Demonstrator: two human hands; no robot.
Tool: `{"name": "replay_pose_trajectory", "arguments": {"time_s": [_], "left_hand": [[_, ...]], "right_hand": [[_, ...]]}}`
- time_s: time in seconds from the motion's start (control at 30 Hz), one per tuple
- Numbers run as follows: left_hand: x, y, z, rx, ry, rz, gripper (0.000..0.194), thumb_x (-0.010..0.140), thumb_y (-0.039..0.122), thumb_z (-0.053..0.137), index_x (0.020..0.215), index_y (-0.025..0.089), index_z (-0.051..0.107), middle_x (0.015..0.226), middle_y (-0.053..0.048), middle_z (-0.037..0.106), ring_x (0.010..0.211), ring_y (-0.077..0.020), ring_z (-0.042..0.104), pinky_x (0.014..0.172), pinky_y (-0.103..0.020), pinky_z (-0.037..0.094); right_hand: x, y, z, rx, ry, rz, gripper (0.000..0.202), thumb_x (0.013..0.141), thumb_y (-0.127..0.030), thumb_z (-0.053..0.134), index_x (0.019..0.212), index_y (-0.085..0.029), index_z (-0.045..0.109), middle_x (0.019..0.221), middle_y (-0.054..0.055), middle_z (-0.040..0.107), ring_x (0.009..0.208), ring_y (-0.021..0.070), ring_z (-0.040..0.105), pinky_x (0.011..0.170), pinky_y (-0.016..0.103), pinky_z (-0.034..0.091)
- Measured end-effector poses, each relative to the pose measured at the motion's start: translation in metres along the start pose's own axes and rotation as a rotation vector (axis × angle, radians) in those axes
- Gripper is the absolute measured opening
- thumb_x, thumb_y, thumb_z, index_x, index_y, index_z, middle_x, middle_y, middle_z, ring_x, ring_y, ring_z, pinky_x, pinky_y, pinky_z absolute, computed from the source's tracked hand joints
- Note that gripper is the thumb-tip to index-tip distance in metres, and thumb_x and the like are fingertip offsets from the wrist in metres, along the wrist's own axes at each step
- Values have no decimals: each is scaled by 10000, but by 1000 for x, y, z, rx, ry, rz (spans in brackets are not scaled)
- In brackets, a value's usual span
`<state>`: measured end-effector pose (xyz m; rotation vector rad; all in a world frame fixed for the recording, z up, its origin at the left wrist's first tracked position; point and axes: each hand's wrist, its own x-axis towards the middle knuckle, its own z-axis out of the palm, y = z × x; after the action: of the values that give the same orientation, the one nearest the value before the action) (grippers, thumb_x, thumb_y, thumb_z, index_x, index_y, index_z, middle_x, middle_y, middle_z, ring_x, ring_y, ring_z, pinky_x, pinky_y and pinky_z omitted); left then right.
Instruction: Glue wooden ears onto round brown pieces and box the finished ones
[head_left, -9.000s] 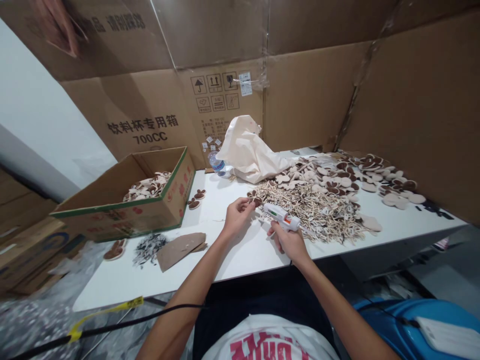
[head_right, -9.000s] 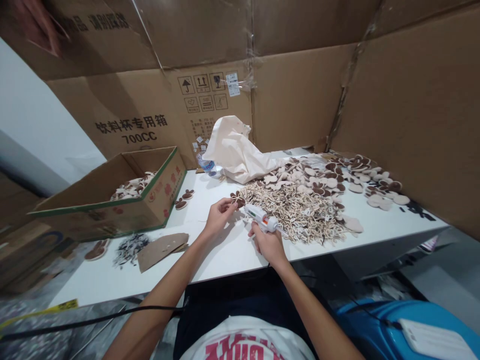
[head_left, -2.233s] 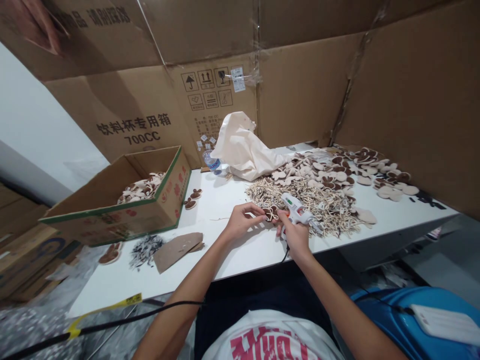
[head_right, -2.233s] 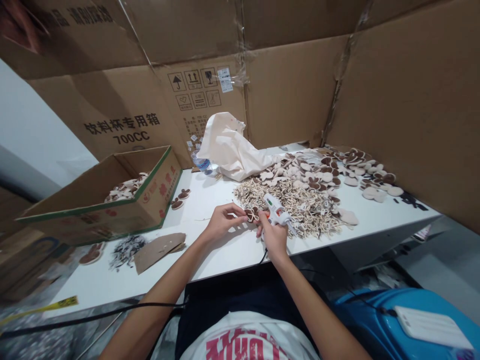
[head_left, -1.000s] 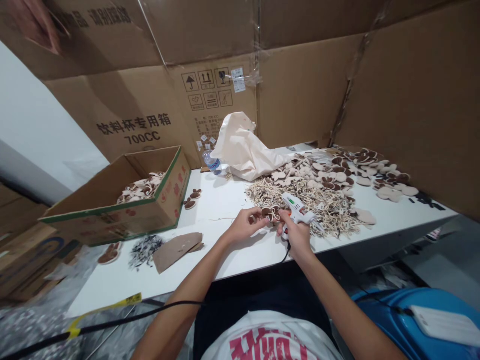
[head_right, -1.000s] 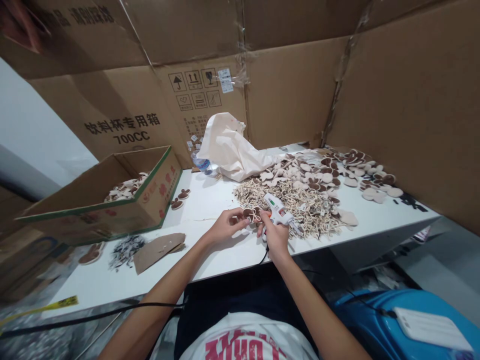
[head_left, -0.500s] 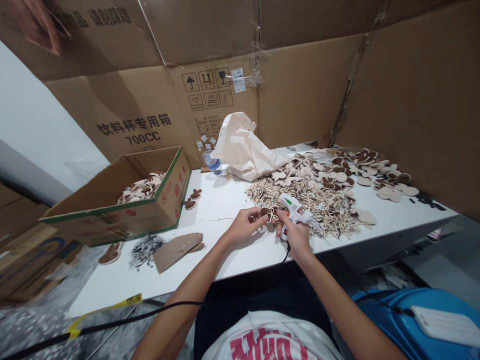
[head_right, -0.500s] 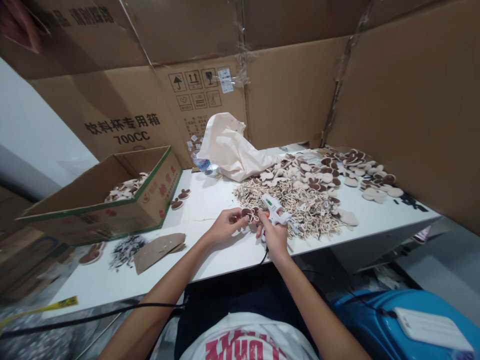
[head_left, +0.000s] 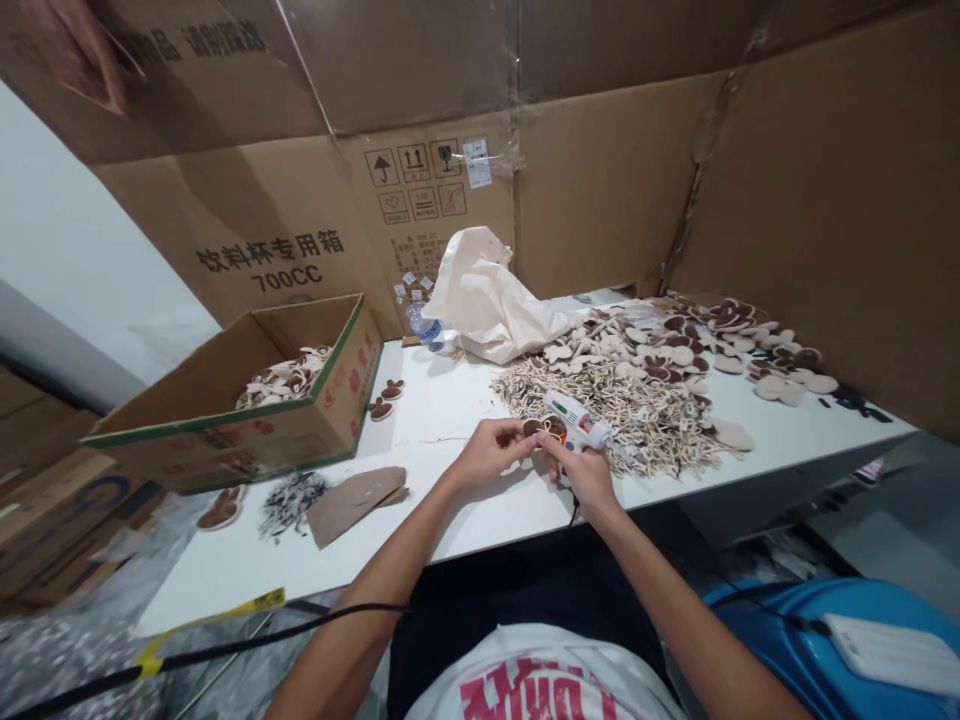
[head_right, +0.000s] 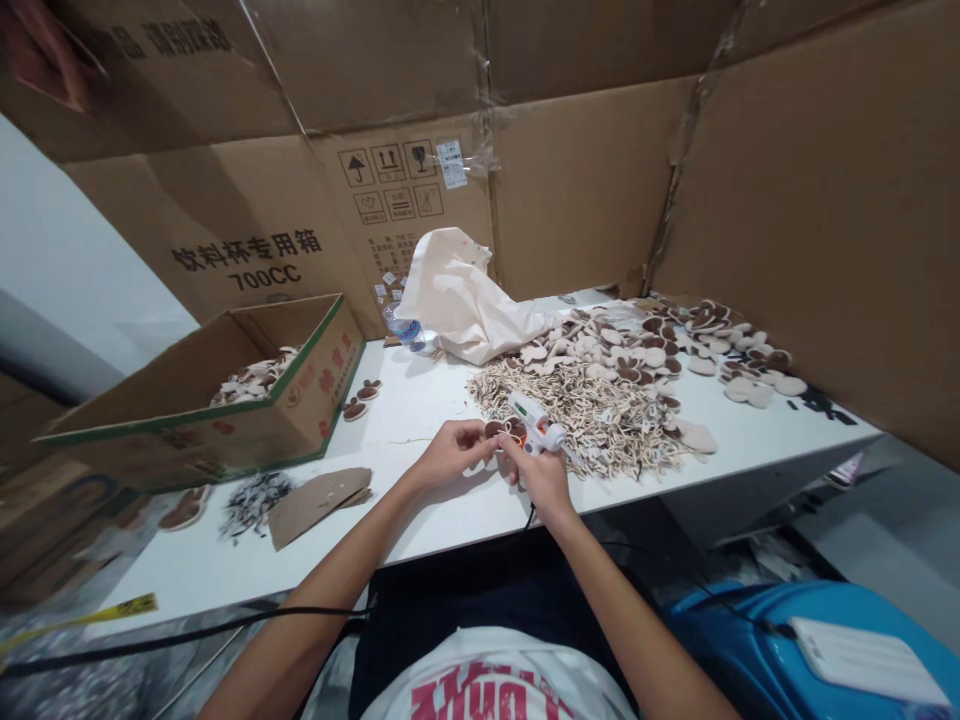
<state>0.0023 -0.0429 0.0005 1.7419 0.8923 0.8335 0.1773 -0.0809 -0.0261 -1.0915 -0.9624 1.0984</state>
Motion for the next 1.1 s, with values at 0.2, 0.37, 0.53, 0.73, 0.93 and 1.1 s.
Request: {"name": "replay_pose_trajectory", "arguments": {"time_s": [0.2, 0.37, 0.53, 0.73, 0.93, 1.1], "left_hand": [[1, -1, -4, -6, 39, 37, 410, 932, 567, 724, 1002, 162, 724, 807, -46, 686, 698, -154, 611, 632, -281, 449], [1, -1, -7, 138, 218, 169, 247, 902, 427, 751, 970, 199, 683, 873, -25, 697, 669, -124, 556, 634, -266, 445], [2, 0, -2, 211, 227, 228, 202, 891, 392, 757, 948, 198, 750, 848, -34, 718, 658, -131, 545, 625, -278, 448], [3, 2, 0, 249, 229, 282, 176, 919, 371, 754, 931, 199, 794, 851, -52, 739, 656, -134, 536, 633, -292, 444], [4, 0, 0, 299, 227, 300, 164, 931, 362, 735, 906, 216, 805, 808, -47, 727, 664, -151, 541, 647, -308, 441], [5, -3, 1, 217, 263, 225, 206, 944, 403, 717, 905, 203, 748, 785, -19, 659, 650, -141, 501, 638, -295, 418]], "right_hand": [[0, -4, 1, 4, 22, 11, 423, 772, -568, 874, 732, -189, 689, 607, 12, 682, 391, 116, 515, 395, 254, 374], [3, 1, 0, 39, 61, 10, 407, 765, -549, 892, 776, -197, 688, 623, 17, 708, 393, 115, 512, 408, 258, 385], [2, -2, 0, 27, 85, 35, 424, 748, -555, 901, 764, -195, 679, 621, 23, 707, 396, 119, 521, 410, 263, 409], [2, -2, 0, 10, 61, 24, 430, 777, -565, 887, 787, -176, 704, 618, 37, 708, 401, 125, 527, 401, 258, 418], [4, 5, -1, -10, 57, 14, 427, 803, -561, 871, 724, -176, 703, 591, 35, 702, 393, 123, 532, 404, 254, 424], [4, 4, -1, 15, 63, 29, 415, 787, -550, 877, 718, -183, 696, 605, 38, 712, 397, 122, 530, 403, 254, 421]]}}
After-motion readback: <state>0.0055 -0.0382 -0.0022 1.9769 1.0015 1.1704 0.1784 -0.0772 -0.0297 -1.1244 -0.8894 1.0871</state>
